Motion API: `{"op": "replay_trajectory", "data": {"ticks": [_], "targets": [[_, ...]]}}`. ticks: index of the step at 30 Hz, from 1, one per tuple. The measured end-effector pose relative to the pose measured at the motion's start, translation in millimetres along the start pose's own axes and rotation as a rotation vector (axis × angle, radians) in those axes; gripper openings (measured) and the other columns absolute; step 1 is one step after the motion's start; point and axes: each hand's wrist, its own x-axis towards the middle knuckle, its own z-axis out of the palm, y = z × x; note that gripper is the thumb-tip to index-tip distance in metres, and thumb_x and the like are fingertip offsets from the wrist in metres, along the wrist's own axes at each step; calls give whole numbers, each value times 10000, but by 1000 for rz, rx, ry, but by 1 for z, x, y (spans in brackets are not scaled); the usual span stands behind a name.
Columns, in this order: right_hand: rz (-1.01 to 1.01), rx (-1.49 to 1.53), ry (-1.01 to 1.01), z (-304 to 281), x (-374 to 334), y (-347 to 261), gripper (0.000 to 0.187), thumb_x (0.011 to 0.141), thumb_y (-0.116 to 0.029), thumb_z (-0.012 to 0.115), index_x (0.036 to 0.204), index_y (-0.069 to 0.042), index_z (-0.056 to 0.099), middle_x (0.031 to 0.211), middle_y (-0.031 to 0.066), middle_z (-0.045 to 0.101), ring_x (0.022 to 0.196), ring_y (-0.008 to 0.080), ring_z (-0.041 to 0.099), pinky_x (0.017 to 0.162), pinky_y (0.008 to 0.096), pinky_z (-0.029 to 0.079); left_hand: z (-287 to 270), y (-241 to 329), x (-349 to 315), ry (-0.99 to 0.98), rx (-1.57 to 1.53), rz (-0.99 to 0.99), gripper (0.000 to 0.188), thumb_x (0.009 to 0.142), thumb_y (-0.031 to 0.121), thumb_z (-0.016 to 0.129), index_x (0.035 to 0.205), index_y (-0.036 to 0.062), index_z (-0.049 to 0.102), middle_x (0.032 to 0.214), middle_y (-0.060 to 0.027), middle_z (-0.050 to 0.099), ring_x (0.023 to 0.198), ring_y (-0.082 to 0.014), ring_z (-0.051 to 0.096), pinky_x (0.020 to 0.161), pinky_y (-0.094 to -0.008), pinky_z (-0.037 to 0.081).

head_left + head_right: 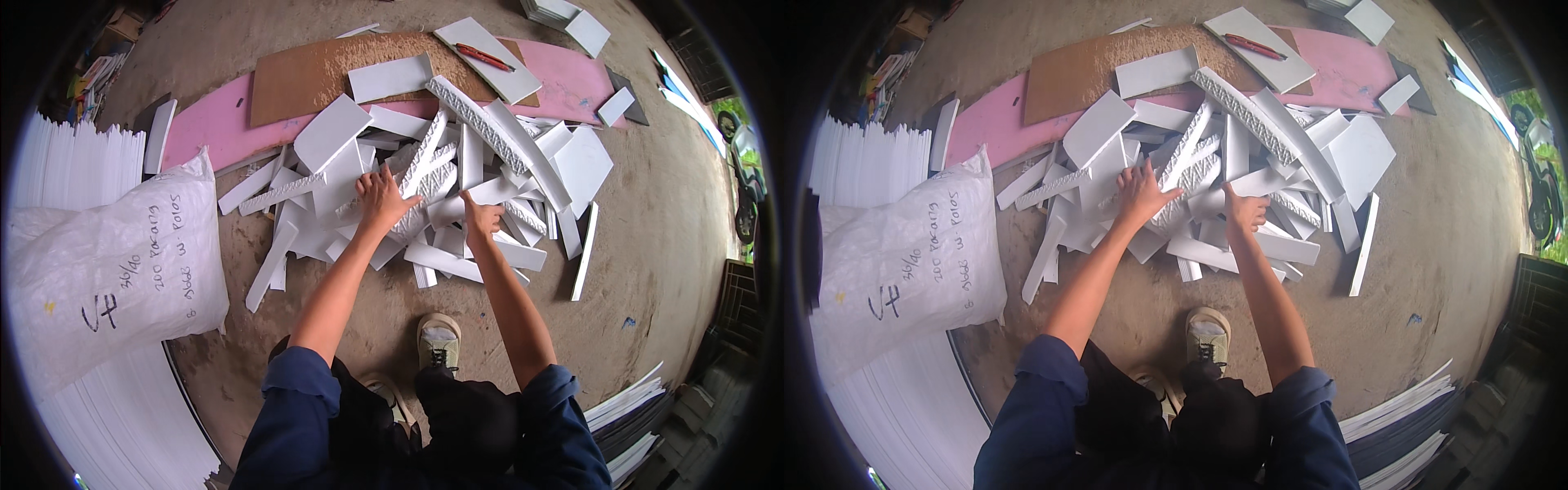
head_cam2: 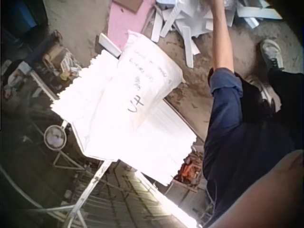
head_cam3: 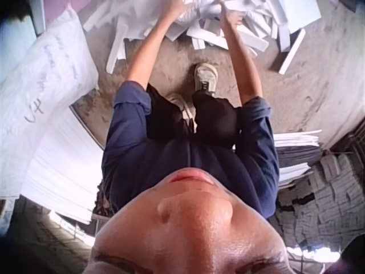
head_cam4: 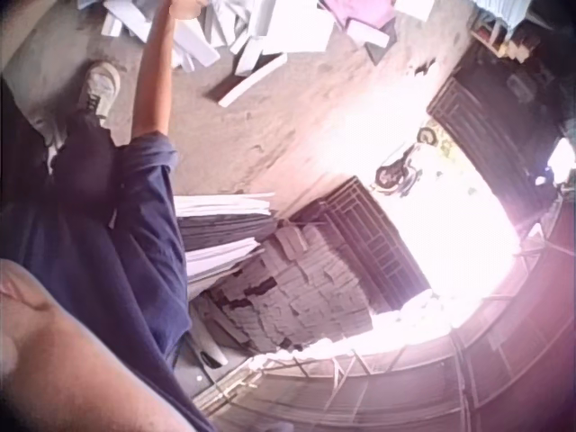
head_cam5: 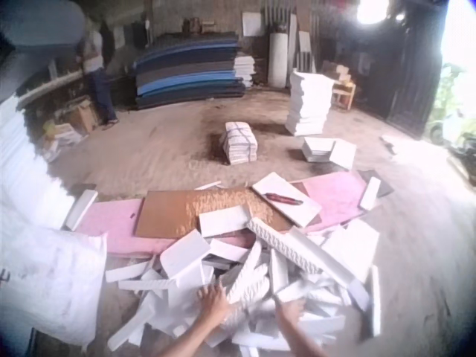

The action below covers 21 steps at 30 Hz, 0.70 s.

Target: The person cuts white foam sheets into smaller pieces using a utility knife, then sorts the cut pieces and scraps into a large white sack. The person also moves a cardboard sheet aside and places it on a stack.

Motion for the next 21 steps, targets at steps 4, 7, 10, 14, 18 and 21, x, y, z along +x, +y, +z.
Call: {"op": "replay_trajectory", "data": {"ticks": [4,7,10,14,18,21], "targets": [[-93,297,-214,-16,-26,1,968,594,-289,771,1266,25,150,1192,230,415,1082,320,436,903,397,359,-14,-1,0,-139,-27,-23,854,599,546,683,1196,0,409,1107,-191,530,1067,-285,485,950,-489,206],[-216,570,-528,-33,-28,6,554,680,-177,729,1102,50,451,1021,130,551,912,237,552,811,341,427,-18,-3,1,-69,-119,12,785,596,490,710,1152,10,432,1043,-178,557,994,-275,533,909,-494,239],[-99,728,-727,-56,-45,-2,505,705,-222,718,1089,12,489,999,91,563,905,221,552,806,345,428,-33,-24,0,62,-349,-4,747,603,464,719,1119,4,436,1024,-176,573,982,-304,541,873,-500,293],[-130,824,-818,-94,-53,-10,519,721,-224,700,1113,-9,437,984,92,553,932,217,532,869,312,405,-85,-30,-1,150,-864,-69,667,644,347,731,1089,-37,416,995,-228,582,980,-337,551,809,-350,429],[-205,869,-906,-108,-82,-35,422,759,-225,661,1070,-18,465,956,95,554,901,203,537,836,316,414,-114,-62,-7,359,-1313,-110,679,698,276,716,1167,-46,345,1111,-147,499,1004,-215,502,871,-312,383],[-282,780,-946,-94,-98,-45,402,758,-219,657,1044,5,485,908,92,562,849,187,550,787,302,434,-136,-91,-20,465,-1442,-245,687,759,272,674,1239,-32,288,1187,-126,443,1103,-191,421,958,-317,298]]}}
